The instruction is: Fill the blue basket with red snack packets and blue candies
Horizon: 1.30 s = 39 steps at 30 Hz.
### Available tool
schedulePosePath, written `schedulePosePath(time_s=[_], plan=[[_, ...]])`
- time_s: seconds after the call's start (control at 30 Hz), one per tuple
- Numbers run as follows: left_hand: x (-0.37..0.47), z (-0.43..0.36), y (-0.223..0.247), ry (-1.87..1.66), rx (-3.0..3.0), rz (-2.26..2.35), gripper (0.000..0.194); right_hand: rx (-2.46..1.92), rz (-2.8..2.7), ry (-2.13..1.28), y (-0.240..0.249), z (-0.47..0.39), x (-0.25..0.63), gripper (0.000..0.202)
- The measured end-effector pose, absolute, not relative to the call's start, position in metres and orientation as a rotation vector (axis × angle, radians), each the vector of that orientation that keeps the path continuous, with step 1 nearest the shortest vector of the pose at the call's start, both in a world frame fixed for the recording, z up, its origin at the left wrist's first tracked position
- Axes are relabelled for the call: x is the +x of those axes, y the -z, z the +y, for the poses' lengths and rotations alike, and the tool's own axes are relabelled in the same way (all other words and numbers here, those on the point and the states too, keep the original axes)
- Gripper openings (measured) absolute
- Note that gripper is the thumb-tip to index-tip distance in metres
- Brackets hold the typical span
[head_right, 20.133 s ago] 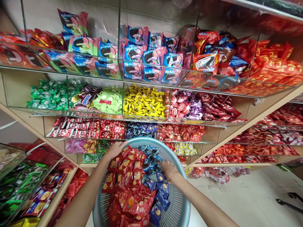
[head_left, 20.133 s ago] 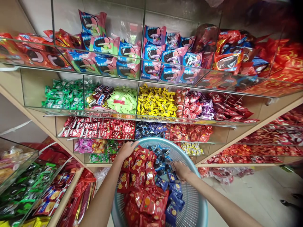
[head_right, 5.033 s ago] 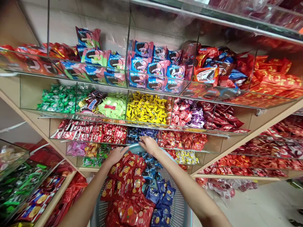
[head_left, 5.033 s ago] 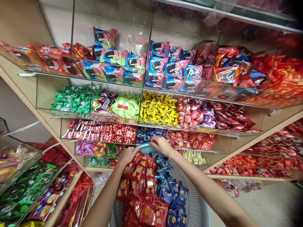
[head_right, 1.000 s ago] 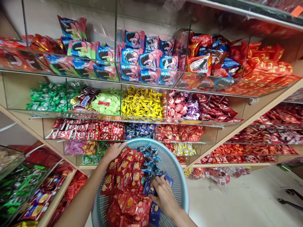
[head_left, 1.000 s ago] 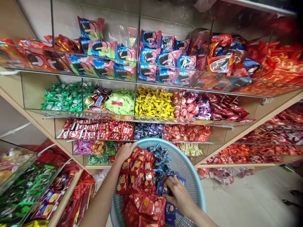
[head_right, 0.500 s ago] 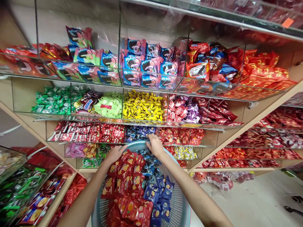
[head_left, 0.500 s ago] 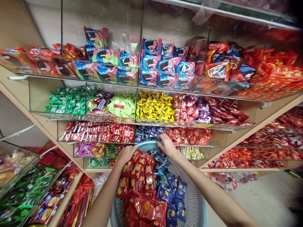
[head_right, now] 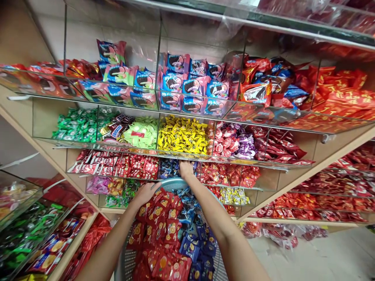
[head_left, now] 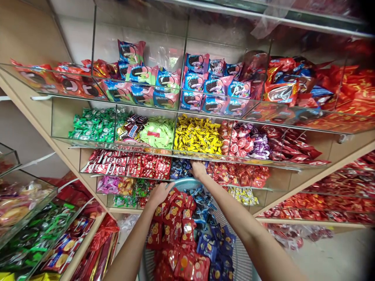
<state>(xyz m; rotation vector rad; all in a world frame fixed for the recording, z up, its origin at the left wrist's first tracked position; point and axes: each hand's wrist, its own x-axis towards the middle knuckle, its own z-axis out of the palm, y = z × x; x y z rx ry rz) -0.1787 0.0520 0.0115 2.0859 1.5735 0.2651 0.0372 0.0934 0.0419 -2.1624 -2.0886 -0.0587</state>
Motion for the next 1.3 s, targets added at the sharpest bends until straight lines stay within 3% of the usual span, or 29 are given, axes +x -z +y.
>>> schedulePosePath(time_s=[0.27,0.5,0.7,0.9,1.3], plan=[[-0.178,0.052,-0.012,-0.257,2.079,1.563,0.067,-2.064,-2.066,0.040,-0.040,0.089,0.035,0.035],[-0.178,0.054,-0.010,-0.277,2.103,1.535,0.066,-1.603,-2.022,-0.111,-0.050,0.063,0.034,0.020],[-0.175,0.054,-0.013,-0.240,2.099,1.563,0.064,-1.741,-2.155,-0.274,-0.044,0.073,0.034,0.025],[-0.176,0.054,-0.011,-0.242,2.108,1.567,0.065,-1.831,-2.321,-0.396,-0.042,0.100,0.003,0.016],[-0.178,0.054,-0.004,-0.311,2.105,1.541,0.063,-2.017,-2.536,-0.684,-0.038,0.129,-0.040,0.026]])
